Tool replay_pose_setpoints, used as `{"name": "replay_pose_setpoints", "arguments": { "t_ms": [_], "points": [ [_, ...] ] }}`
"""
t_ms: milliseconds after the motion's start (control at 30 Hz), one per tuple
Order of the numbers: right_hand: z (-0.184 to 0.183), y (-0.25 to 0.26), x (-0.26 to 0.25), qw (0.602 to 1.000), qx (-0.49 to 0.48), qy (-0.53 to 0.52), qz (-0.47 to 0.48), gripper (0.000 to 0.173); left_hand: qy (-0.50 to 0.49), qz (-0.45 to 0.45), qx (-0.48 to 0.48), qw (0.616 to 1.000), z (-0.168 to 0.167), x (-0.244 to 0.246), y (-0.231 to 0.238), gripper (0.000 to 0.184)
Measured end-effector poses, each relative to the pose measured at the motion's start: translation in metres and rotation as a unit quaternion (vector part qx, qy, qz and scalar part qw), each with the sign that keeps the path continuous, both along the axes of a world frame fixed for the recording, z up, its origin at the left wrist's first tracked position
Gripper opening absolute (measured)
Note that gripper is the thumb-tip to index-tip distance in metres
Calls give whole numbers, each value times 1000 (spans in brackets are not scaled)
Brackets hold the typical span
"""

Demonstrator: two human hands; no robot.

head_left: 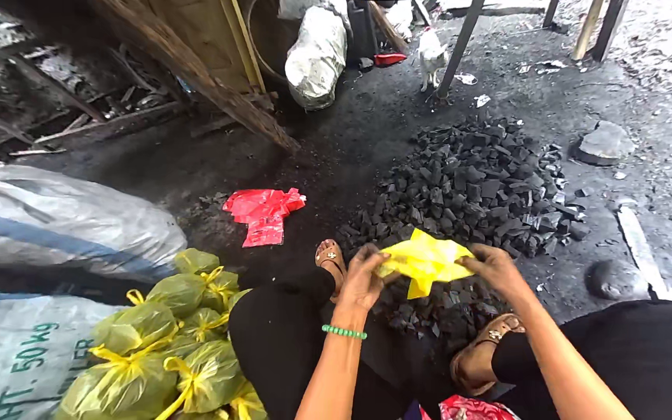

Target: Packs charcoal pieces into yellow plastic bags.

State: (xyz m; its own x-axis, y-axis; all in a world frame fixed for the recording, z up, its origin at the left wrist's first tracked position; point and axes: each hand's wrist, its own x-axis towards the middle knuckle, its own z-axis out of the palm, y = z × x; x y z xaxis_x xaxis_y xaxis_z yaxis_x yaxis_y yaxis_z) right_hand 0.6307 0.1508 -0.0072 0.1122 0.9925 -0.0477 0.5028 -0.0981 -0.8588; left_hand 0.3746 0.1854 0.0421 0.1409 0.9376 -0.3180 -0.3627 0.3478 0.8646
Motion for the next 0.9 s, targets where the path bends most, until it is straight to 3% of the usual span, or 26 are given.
{"name": "replay_pose_setpoints", "arguments": {
  "t_ms": [133, 200, 233, 333, 367, 400, 500, 567, 633, 700, 800, 900],
  "points": [
    [-28, -2, 4, 992, -23, -128, 9, 20, -139, 56, 0, 989, 15, 0, 9, 18],
    [-36, -2, -1, 987, -62, -143, 32, 21, -91, 53, 26, 994, 13, 1, 15, 18],
    [-38, -2, -2, 986, -86, -129, 57, 29, -36, 36, 55, 997, 11, 1, 14, 18],
    [-33, -1, -19, 988, -111, 7, 107, 86, 124, -94, 133, 979, 4, 5, 3, 17],
    [-25, -2, -29, 988, -98, 42, 115, 93, 158, -155, 152, 963, 2, 9, -3, 18],
    [-17, -2, -38, 987, -82, 46, 128, 88, 176, -215, 163, 947, -1, 16, -8, 19],
    [-10, 1, -45, 988, 15, -54, 147, 29, 294, -387, 186, 854, -4, 25, -8, 18],
    [-14, 6, -27, 988, 34, -102, 114, 21, 475, -414, 203, 749, -11, 18, -4, 19],
    [-15, 8, -6, 993, 21, -100, 58, 21, 618, -378, 150, 673, -25, 6, 0, 23],
    [-16, 8, 10, 998, -2, -55, -5, 21, 674, -323, 109, 656, -38, 0, 3, 22],
    [-22, 3, 17, 995, -10, 60, -81, 19, 672, -288, 106, 674, -42, 8, 5, 27],
    [-29, -1, 16, 985, -11, 139, -99, 19, 652, -304, 91, 689, -46, 12, 4, 31]
  ]
}}
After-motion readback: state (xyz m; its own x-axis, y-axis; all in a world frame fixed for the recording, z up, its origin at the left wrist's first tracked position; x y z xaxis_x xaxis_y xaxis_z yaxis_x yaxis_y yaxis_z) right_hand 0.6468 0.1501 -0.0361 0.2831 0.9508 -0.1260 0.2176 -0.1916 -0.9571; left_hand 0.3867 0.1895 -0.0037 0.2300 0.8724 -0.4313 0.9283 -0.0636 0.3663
